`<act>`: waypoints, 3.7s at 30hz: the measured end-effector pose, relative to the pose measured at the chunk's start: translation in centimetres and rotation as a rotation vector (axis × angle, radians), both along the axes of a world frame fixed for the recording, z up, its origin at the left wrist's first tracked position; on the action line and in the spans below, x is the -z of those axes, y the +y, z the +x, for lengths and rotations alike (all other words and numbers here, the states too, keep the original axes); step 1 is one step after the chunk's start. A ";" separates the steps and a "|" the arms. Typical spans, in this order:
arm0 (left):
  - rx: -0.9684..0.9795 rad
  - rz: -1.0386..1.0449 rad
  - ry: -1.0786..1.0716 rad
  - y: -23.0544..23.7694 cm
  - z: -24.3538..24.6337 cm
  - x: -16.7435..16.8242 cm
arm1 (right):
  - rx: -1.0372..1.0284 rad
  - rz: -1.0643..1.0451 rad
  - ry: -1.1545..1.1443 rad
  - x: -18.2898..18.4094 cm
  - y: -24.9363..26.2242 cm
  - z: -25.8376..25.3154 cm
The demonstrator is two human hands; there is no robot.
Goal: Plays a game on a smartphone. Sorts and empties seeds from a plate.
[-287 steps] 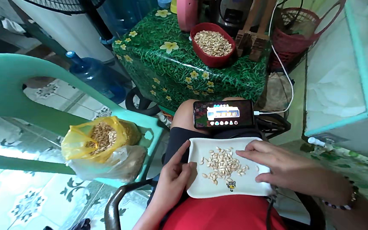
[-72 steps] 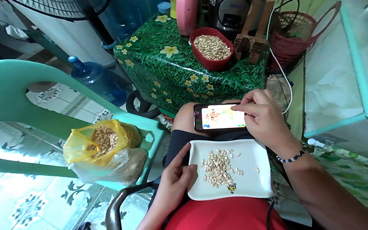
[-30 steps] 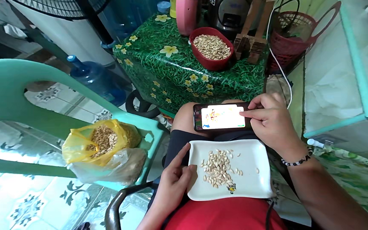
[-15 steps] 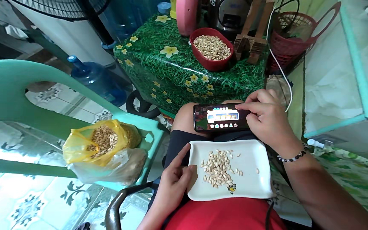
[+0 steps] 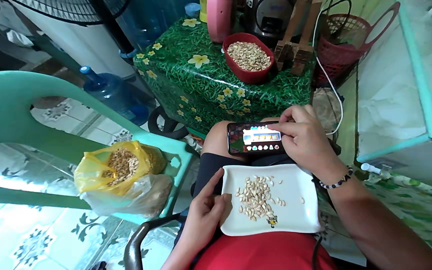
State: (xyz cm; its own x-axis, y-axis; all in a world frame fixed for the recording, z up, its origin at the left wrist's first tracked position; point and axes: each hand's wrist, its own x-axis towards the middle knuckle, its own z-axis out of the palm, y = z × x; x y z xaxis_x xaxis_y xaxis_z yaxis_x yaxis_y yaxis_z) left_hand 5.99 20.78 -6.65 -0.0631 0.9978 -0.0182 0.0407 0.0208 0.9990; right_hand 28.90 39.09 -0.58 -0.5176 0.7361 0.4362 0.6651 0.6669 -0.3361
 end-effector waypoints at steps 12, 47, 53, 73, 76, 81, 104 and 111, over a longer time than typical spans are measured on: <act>0.002 -0.009 0.004 0.0 0.0 -0.1 | 0.046 0.026 0.050 0.2 -0.2 2.0; -0.001 0.004 0.020 0.0 0.0 0.2 | 0.038 -0.010 0.049 0.7 -0.8 2.5; -0.002 0.012 0.015 0.0 0.0 0.2 | 0.079 0.038 0.105 0.0 -0.3 3.3; 0.000 0.003 0.011 0.0 0.0 0.1 | 0.077 0.031 0.043 0.6 0.1 2.6; -0.001 0.009 0.001 0.0 0.0 0.1 | 0.070 0.027 0.047 0.6 0.1 2.7; -0.003 0.003 0.011 0.0 0.0 0.0 | 0.060 0.032 0.066 0.4 -0.3 2.9; -0.002 0.009 0.010 0.0 0.0 0.1 | 0.009 0.016 0.034 0.3 -0.4 0.9; -0.003 -0.002 0.001 -0.1 0.0 0.1 | 0.009 0.021 0.030 0.2 -0.3 0.5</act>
State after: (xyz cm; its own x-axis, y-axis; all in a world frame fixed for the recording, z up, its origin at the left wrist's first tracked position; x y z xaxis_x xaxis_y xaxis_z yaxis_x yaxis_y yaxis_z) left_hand 5.98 20.73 -6.71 -0.0664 0.9976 -0.0199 0.0412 0.0227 0.9989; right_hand 29.45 38.83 -0.77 -0.4974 0.7309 0.4673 0.6607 0.6683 -0.3419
